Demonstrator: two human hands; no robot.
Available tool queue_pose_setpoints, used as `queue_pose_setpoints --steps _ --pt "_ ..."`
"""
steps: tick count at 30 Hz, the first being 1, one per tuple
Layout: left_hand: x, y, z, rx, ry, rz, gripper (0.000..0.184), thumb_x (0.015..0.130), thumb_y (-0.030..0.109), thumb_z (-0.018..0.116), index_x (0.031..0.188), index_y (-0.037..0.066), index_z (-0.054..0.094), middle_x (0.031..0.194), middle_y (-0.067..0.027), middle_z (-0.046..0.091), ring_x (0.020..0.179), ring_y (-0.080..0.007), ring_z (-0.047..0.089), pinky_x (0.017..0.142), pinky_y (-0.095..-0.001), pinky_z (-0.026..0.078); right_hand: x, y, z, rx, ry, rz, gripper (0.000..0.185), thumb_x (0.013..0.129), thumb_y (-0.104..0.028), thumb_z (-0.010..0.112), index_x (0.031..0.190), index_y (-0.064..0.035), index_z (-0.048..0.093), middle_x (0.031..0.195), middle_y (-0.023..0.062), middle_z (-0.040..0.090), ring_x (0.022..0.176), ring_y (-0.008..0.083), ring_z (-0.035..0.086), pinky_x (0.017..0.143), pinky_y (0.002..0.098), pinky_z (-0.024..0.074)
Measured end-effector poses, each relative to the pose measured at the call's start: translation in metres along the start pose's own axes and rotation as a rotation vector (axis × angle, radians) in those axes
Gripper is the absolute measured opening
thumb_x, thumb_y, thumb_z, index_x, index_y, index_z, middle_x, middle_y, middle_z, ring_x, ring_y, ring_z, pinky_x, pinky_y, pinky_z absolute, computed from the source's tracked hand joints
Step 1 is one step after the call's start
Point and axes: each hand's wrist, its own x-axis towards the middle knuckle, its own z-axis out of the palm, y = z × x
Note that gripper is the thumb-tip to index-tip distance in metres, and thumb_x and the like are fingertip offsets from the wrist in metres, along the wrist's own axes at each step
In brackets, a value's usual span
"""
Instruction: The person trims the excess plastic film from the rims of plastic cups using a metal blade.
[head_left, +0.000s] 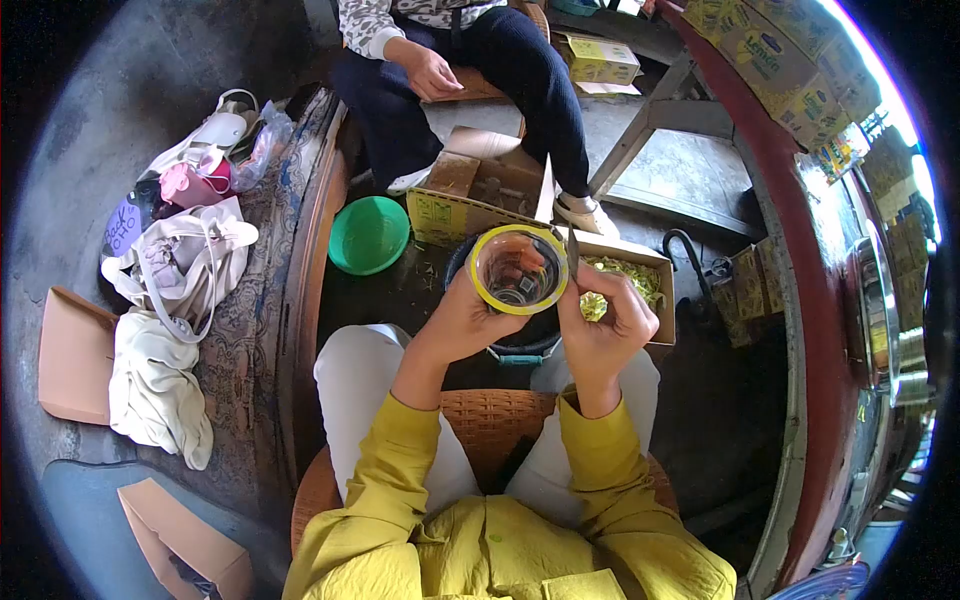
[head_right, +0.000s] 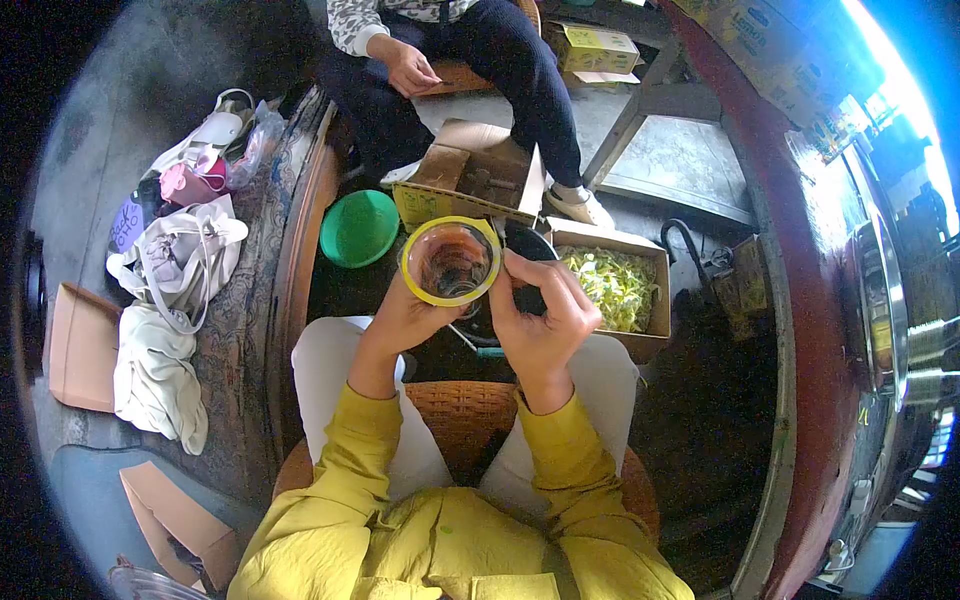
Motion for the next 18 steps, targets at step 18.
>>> queue_pose_setpoints --steps 18 --pt "-0.0011 0.001 -0.0057 -0.043 -0.049 -0.029 0.055 0.067 0.002 0.064 0.116 0.003 0.04 0.104 -0.0048 0.049 0.096 -0.0123 0.048 0.084 -0.0258 0.04 -0.003 0.0029 -0.0012 -0.004 -0.041 0.008 0.015 0.062 0.007 0.068 0.074 0.0001 0.063 0.063 0.0091 0.06 0.054 0.0138 0.058 0.051 0.0226 0.0438"
